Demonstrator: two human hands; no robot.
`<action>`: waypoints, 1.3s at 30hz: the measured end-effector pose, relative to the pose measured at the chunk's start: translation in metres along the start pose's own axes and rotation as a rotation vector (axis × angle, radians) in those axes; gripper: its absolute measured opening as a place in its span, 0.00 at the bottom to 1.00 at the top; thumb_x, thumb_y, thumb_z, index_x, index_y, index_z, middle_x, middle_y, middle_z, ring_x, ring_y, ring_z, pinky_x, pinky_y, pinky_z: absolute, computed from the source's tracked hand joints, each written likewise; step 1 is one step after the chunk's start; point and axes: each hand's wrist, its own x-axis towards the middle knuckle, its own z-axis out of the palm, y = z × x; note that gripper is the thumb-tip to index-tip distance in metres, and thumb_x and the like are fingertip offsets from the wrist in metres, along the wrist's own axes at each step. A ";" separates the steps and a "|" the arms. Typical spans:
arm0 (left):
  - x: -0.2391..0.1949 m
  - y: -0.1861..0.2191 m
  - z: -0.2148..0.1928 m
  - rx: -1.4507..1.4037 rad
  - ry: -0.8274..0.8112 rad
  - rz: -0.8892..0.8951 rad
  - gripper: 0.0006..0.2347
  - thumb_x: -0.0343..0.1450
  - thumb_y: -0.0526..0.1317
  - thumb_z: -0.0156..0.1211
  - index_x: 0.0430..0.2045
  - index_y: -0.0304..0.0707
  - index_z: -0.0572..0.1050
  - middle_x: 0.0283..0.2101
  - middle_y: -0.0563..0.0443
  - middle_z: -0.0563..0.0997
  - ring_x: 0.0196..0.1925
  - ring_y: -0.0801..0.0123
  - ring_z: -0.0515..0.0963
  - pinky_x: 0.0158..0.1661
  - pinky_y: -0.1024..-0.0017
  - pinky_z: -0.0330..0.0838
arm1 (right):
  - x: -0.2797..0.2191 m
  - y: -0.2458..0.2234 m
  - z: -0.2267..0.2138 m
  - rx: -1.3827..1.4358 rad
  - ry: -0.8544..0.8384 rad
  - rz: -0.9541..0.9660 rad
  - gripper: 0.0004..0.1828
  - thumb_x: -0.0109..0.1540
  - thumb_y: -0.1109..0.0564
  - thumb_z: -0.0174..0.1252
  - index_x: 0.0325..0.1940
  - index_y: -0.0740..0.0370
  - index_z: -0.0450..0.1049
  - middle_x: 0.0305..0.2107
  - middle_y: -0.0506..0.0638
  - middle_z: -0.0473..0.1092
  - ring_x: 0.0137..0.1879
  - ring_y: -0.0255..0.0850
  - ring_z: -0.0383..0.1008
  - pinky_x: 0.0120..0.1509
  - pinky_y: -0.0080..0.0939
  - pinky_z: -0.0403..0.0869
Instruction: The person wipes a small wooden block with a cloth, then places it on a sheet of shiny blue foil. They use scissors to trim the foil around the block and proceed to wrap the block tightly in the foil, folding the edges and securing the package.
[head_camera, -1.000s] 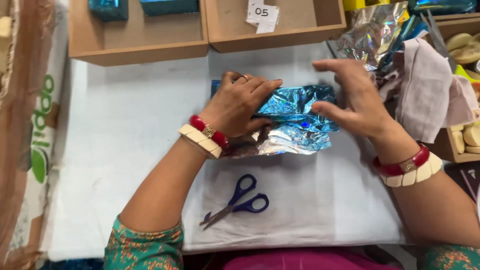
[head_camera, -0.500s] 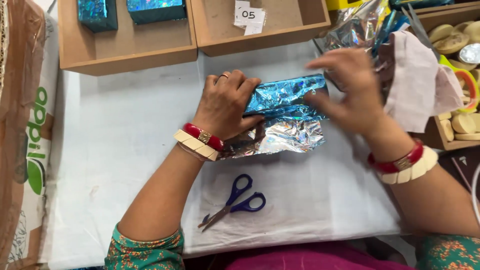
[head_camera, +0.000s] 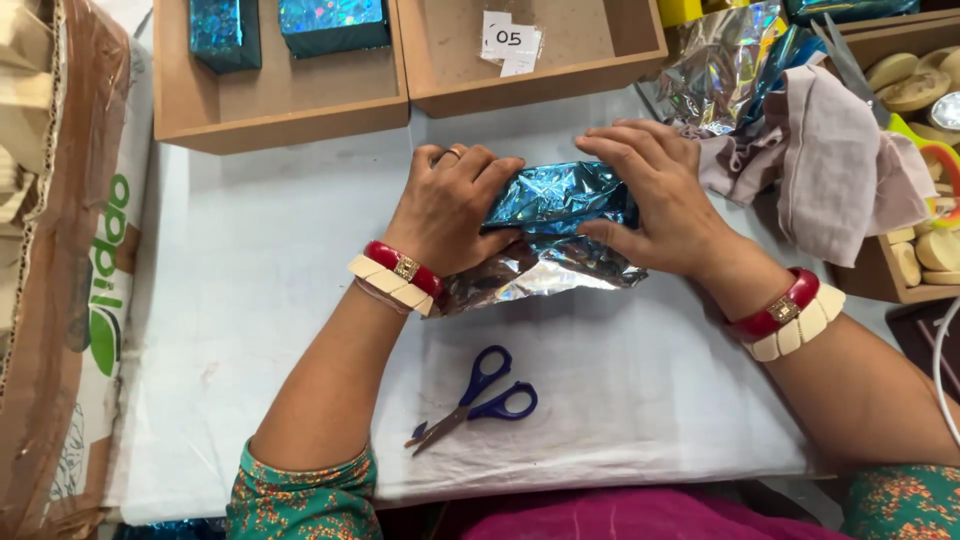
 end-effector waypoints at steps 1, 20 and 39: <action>0.001 0.000 -0.001 -0.006 -0.021 -0.018 0.32 0.57 0.54 0.78 0.53 0.45 0.73 0.47 0.49 0.78 0.50 0.57 0.78 0.52 0.53 0.63 | 0.001 -0.001 0.001 -0.022 -0.006 -0.020 0.40 0.56 0.44 0.70 0.69 0.57 0.66 0.61 0.57 0.68 0.70 0.58 0.60 0.71 0.58 0.54; 0.003 0.005 -0.009 0.029 0.046 -0.010 0.26 0.57 0.58 0.76 0.40 0.44 0.78 0.40 0.49 0.77 0.49 0.55 0.77 0.55 0.54 0.60 | -0.001 0.003 0.003 -0.107 -0.046 -0.045 0.34 0.55 0.40 0.68 0.62 0.54 0.74 0.45 0.51 0.73 0.61 0.50 0.66 0.69 0.58 0.54; 0.003 -0.014 0.000 -0.081 -0.022 -0.170 0.34 0.56 0.57 0.77 0.53 0.41 0.72 0.47 0.44 0.74 0.53 0.51 0.74 0.49 0.52 0.66 | -0.001 -0.073 0.012 -0.403 -0.034 -0.363 0.27 0.58 0.50 0.64 0.62 0.55 0.74 0.53 0.49 0.71 0.60 0.44 0.68 0.62 0.52 0.60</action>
